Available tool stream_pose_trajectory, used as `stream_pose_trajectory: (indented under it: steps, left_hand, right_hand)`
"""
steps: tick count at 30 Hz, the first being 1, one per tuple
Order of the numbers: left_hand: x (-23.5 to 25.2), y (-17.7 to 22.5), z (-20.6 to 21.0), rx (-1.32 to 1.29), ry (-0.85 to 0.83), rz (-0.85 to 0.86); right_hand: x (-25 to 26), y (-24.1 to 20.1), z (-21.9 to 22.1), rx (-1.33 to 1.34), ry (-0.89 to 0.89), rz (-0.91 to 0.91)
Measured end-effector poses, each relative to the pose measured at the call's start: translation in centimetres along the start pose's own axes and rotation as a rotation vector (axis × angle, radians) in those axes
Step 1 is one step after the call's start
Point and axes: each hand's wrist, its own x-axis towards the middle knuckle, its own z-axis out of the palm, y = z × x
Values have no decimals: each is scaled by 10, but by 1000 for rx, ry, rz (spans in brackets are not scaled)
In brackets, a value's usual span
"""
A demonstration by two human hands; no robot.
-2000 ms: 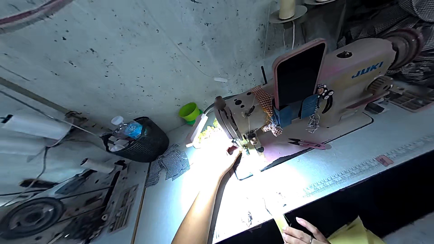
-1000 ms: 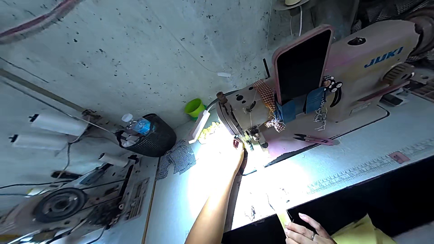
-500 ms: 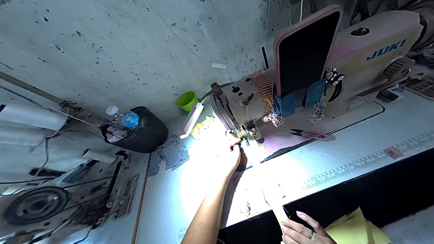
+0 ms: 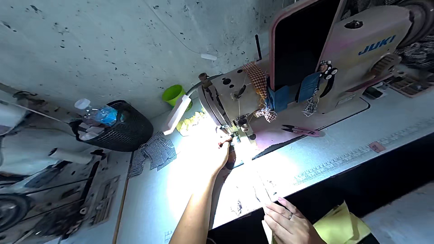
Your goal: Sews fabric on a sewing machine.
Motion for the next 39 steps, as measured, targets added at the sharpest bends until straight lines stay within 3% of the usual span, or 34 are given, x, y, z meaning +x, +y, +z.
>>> stream_pose_trajectory:
  steps: [11, 23, 39]
  left_hand:
    - [0, -2, 6, -147, -21, 10]
    - [3, -2, 3, 82, -88, -33]
    - [3, -10, 4, 53, -53, 29]
  right_hand:
    - [20, 19, 17, -109, 67, -108]
    - [12, 35, 7, -8, 62, -201]
    - [12, 35, 3, 13, 12, -208]
